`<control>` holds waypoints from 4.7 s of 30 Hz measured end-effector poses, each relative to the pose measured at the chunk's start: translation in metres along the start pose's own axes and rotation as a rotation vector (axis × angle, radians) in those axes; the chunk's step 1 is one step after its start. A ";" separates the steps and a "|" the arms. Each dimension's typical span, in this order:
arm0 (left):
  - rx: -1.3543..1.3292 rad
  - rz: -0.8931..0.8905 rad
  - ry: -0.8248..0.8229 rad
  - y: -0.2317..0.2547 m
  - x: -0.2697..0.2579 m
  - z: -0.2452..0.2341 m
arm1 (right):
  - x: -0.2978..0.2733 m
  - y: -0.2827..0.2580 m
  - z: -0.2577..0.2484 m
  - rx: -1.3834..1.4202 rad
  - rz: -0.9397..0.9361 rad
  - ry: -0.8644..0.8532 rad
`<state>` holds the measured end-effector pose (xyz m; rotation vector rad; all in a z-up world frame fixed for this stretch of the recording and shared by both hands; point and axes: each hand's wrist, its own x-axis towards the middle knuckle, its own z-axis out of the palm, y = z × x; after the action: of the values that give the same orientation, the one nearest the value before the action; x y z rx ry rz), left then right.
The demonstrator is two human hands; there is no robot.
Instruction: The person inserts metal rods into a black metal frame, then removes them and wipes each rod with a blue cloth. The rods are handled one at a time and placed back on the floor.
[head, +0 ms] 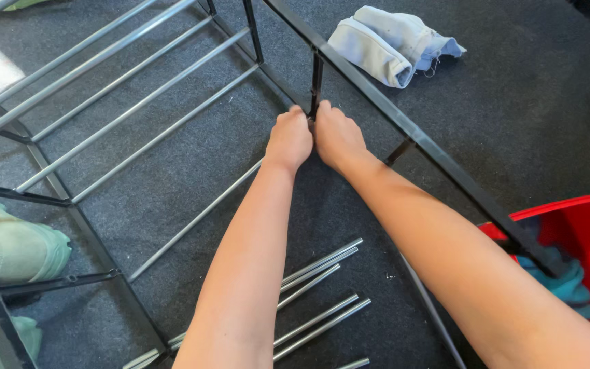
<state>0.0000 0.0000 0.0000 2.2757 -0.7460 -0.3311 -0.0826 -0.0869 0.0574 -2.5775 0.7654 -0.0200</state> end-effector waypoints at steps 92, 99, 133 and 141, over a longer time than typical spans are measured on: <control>-1.721 -0.343 0.372 0.045 -0.255 -0.300 | -0.302 -0.107 -0.006 -0.184 -0.516 -0.673; -1.689 -0.589 0.306 0.079 -0.239 -0.279 | -0.335 -0.074 -0.020 0.008 -1.053 -0.185; 0.700 0.312 0.206 -0.004 -0.135 -0.295 | -0.204 0.081 -0.057 0.450 0.253 -0.218; 0.688 0.402 0.003 0.015 -0.173 -0.268 | -0.226 -0.054 -0.097 0.331 -0.402 -0.004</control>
<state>-0.0292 0.2419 0.2064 2.6493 -1.4571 0.1491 -0.2597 0.0309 0.1921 -2.3642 0.2074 -0.2446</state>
